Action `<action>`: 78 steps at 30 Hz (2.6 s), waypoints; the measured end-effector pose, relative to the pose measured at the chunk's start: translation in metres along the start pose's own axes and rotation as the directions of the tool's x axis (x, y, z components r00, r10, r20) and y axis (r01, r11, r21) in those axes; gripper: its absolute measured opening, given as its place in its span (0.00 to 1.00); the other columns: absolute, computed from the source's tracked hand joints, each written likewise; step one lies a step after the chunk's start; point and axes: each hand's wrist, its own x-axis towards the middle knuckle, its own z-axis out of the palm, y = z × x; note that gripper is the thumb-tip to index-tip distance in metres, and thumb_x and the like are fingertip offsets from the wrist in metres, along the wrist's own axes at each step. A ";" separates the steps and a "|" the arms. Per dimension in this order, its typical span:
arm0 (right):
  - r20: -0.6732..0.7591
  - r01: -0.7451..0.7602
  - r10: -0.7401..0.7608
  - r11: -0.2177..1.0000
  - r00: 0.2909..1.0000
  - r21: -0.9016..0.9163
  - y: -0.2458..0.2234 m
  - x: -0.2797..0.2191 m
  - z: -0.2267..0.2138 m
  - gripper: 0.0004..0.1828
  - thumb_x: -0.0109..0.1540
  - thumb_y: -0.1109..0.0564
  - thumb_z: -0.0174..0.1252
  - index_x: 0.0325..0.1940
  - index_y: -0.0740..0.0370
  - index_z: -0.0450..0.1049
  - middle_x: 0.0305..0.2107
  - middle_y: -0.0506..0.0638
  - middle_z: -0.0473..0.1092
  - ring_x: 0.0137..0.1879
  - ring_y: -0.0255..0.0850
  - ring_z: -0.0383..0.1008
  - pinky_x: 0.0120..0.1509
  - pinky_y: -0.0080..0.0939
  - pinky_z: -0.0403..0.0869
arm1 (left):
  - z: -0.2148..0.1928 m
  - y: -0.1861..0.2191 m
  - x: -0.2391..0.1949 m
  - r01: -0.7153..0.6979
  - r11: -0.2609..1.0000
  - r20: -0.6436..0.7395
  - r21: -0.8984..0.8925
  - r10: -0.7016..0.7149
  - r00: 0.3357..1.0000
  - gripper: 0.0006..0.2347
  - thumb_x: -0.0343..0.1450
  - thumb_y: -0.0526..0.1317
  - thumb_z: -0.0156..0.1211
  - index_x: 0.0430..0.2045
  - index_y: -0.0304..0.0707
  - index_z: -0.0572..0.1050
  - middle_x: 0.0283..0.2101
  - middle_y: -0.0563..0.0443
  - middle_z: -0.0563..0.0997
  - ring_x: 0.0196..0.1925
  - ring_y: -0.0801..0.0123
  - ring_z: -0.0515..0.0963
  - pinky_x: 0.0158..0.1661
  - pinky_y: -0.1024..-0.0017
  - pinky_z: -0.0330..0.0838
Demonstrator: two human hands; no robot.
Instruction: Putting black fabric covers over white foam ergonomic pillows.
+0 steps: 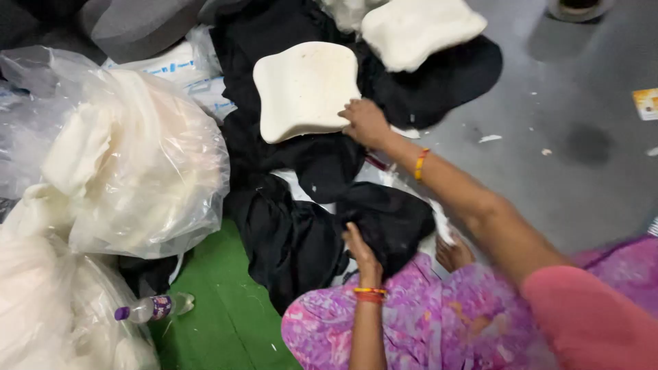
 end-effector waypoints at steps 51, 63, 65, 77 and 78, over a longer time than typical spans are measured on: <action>-0.052 -0.183 0.313 0.671 0.948 0.718 -0.108 -0.333 -0.243 0.54 0.50 0.51 0.75 0.75 0.66 0.55 0.69 0.56 0.58 0.73 0.46 0.58 0.75 0.44 0.57 | -0.006 0.079 -0.075 -0.113 0.974 0.784 0.198 -0.088 0.614 0.16 0.81 0.40 0.47 0.55 0.23 0.71 0.50 0.48 0.74 0.51 0.68 0.71 0.54 0.67 0.65; 0.437 -0.465 0.501 -0.078 0.747 0.882 -0.061 -0.336 -0.288 0.18 0.66 0.56 0.62 0.57 0.68 0.77 0.42 0.48 0.77 0.43 0.34 0.76 0.52 0.37 0.74 | 0.012 0.154 -0.069 -0.074 0.997 0.638 -0.021 0.071 0.767 0.10 0.80 0.38 0.56 0.50 0.29 0.77 0.38 0.62 0.76 0.36 0.83 0.69 0.37 0.80 0.63; 0.390 -0.447 0.507 -0.009 0.769 0.894 -0.066 -0.328 -0.310 0.18 0.65 0.56 0.61 0.57 0.65 0.76 0.43 0.45 0.77 0.45 0.32 0.76 0.54 0.35 0.74 | 0.039 0.187 -0.091 -0.042 0.996 0.669 -0.077 0.083 0.739 0.12 0.78 0.38 0.54 0.53 0.30 0.75 0.44 0.60 0.79 0.43 0.81 0.75 0.45 0.80 0.68; 0.310 -0.492 0.600 0.162 0.737 0.856 -0.030 -0.322 -0.369 0.15 0.63 0.59 0.63 0.53 0.66 0.78 0.38 0.44 0.77 0.41 0.30 0.74 0.48 0.31 0.73 | 0.102 0.187 -0.081 0.300 0.932 0.835 -0.204 0.006 0.550 0.09 0.79 0.34 0.54 0.51 0.30 0.75 0.49 0.47 0.83 0.49 0.65 0.82 0.53 0.67 0.76; 0.286 -0.548 0.664 0.223 0.691 0.806 -0.023 -0.324 -0.364 0.16 0.62 0.58 0.65 0.53 0.67 0.79 0.36 0.45 0.77 0.38 0.31 0.74 0.45 0.33 0.73 | 0.095 0.167 -0.071 0.346 0.914 0.847 -0.212 -0.004 0.531 0.06 0.80 0.33 0.55 0.46 0.30 0.76 0.47 0.45 0.83 0.47 0.63 0.83 0.52 0.64 0.77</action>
